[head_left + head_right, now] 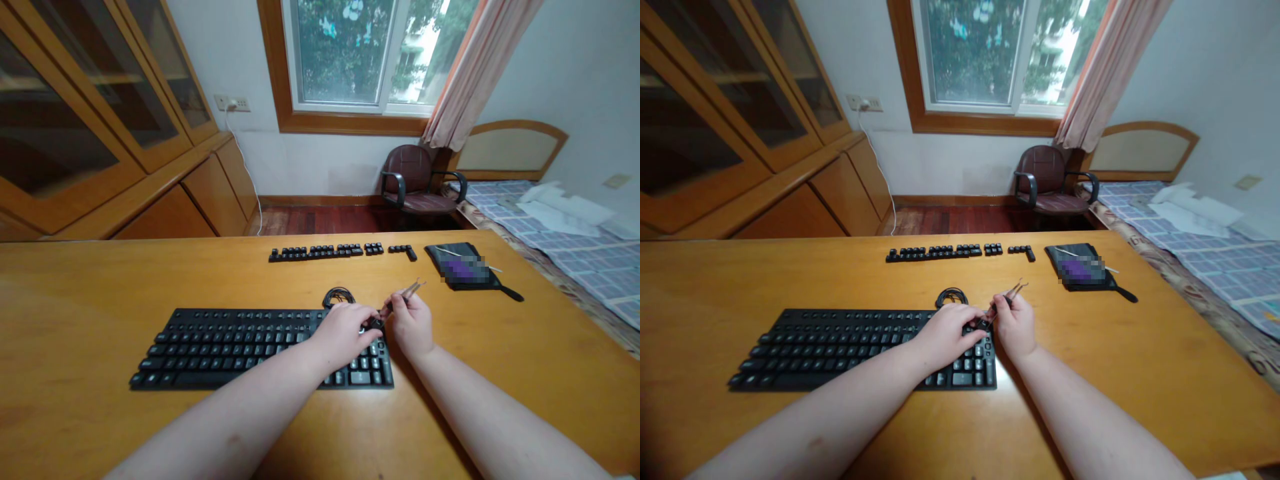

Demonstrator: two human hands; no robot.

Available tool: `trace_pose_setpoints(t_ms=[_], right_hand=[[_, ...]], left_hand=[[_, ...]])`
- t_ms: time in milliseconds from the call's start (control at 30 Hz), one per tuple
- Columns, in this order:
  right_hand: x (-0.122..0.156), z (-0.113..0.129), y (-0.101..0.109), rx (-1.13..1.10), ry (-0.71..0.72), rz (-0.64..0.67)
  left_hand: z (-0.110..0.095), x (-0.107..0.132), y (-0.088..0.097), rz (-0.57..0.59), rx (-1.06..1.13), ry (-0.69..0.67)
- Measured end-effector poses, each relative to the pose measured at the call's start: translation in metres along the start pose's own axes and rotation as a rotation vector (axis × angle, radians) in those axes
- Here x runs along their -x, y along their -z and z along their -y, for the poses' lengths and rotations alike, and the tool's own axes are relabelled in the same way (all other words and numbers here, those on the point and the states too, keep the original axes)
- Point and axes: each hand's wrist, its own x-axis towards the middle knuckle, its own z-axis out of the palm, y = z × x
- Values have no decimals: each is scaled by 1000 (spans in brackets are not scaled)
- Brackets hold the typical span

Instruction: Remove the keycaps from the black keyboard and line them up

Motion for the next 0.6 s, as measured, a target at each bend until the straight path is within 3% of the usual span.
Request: trace_pose_setpoints(t_ms=[267,600], right_hand=[[0,1,2,-38,86,37],[2,5,3,-59,275,208]], left_hand=[[-1,0,3,-99,154,122],[-4,-1,6,-116,205,162]])
